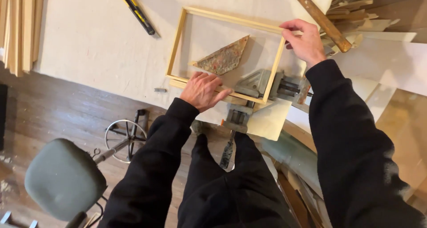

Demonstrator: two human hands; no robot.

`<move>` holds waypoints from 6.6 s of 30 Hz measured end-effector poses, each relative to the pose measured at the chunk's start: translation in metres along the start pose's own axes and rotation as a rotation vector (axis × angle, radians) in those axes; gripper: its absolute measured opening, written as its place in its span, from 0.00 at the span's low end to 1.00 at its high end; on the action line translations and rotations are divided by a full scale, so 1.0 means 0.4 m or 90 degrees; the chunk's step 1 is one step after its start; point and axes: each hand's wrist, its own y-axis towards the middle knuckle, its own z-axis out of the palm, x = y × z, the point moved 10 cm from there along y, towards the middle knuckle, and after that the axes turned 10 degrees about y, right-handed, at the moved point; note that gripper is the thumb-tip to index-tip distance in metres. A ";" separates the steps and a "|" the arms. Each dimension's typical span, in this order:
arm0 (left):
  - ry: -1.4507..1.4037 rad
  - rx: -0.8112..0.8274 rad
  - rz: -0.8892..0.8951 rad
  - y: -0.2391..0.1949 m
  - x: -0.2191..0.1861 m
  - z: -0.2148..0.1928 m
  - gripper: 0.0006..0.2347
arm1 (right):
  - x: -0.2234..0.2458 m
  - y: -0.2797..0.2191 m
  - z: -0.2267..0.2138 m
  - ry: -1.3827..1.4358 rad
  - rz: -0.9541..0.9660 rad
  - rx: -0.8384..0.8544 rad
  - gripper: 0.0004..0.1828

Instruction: Assembling wooden picture frames by gluing and hammering joints in a corner clamp.

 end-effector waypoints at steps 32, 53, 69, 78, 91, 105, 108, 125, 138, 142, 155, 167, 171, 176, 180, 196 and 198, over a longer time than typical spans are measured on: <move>-0.244 -0.452 0.088 -0.808 0.124 -0.876 0.21 | 1.117 -0.759 0.697 -0.134 -0.432 -0.098 0.23; -0.030 -0.574 0.009 -0.896 0.064 -0.902 0.24 | 1.117 -0.898 0.722 -0.253 -0.550 -0.040 0.49; -0.076 -0.502 0.072 -0.898 0.073 -0.900 0.23 | 1.123 -0.922 0.690 -0.300 -0.730 0.004 0.41; -0.081 -0.510 0.069 -0.907 0.070 -0.914 0.22 | 1.111 -0.919 0.708 -0.177 -0.802 0.089 0.54; -0.074 -0.512 0.078 -0.905 0.062 -0.911 0.23 | 1.097 -0.937 0.699 -0.389 -0.881 -0.004 0.56; -0.676 -0.680 0.004 -0.940 0.400 -0.888 0.17 | 0.893 -0.819 0.389 -0.054 -0.635 -0.199 0.08; -0.869 -0.734 0.016 -0.965 0.475 -0.950 0.18 | 0.673 -0.800 0.312 0.004 -0.408 -0.320 0.10; -1.038 -0.706 0.070 -0.932 0.516 -0.927 0.20 | 0.879 -0.775 0.671 0.182 -0.319 -0.055 0.25; -1.010 -0.752 -0.010 -0.837 0.559 -0.919 0.23 | 0.805 -0.623 0.630 0.278 -0.290 0.045 0.18; -0.998 -0.785 -0.012 -0.715 0.643 -1.002 0.24 | 0.914 -0.529 0.622 0.269 -0.314 0.050 0.20; -0.962 -0.661 -0.085 0.306 1.239 -0.997 0.14 | 0.894 0.357 0.608 0.229 -0.184 -0.081 0.32; -0.852 -0.509 -0.368 0.683 1.494 -0.246 0.20 | 0.324 0.553 0.685 0.255 0.206 -0.215 0.30; -0.789 -0.444 -0.457 0.655 1.466 -0.194 0.20 | 0.247 0.544 0.694 0.236 0.267 -0.231 0.30; -0.671 -0.465 -0.419 0.655 1.480 -0.182 0.20 | 0.200 0.558 0.692 0.228 0.268 -0.245 0.31; -0.757 -0.511 -0.321 0.599 1.473 -0.188 0.26 | 0.241 0.490 0.662 0.270 0.167 -0.251 0.33; -0.824 -0.566 -0.064 -0.462 0.563 -0.621 0.37 | 0.874 -0.415 1.168 0.102 -0.257 0.242 0.47; -0.726 -0.639 -0.149 -0.567 0.469 -0.622 0.35 | 0.919 -0.463 1.181 0.117 -0.292 0.315 0.43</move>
